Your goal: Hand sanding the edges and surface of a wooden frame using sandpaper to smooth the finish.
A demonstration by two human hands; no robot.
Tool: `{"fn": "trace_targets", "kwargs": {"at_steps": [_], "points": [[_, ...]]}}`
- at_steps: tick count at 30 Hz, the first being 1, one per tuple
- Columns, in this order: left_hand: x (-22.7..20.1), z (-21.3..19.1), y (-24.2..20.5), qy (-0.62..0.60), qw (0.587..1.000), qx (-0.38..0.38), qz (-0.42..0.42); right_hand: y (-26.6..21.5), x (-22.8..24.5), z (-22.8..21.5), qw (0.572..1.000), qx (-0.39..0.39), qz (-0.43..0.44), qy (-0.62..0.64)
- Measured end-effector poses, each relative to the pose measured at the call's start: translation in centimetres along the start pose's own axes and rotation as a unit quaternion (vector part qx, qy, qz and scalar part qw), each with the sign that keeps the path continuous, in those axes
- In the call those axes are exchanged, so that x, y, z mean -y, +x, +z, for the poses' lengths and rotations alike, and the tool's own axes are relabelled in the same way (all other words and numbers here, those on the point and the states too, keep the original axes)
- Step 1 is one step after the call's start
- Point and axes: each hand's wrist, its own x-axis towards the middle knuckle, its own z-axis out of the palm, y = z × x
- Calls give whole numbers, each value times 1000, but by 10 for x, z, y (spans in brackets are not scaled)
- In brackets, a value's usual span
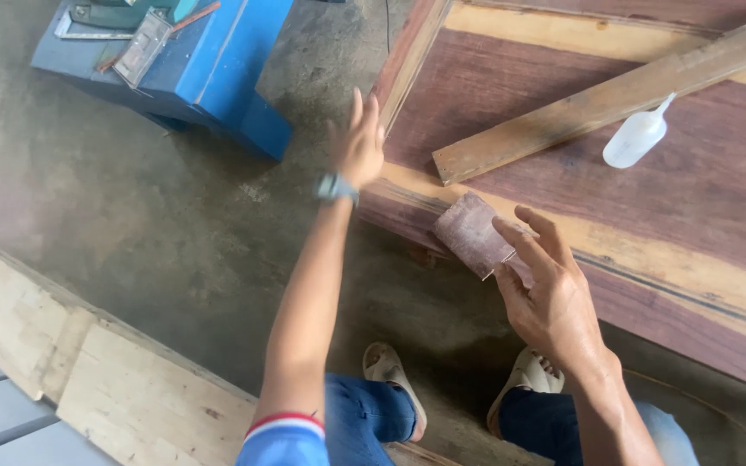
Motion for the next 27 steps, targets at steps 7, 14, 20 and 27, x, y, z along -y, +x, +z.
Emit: {"fn": "trace_targets", "kwargs": {"at_steps": [7, 14, 20, 27], "points": [[-13, -6, -38, 11, 999, -7, 46, 0, -2, -6, 999, -3, -46, 1], [-6, 2, -16, 24, 1000, -13, 7, -3, -4, -1, 1000, 19, 3, -6], [4, 13, 37, 40, 995, -13, -93, -1, 1, -6, 1000, 4, -21, -1], [-29, -10, -41, 0, 1000, 14, -17, -4, -3, -5, 999, 28, 5, 15]]}}
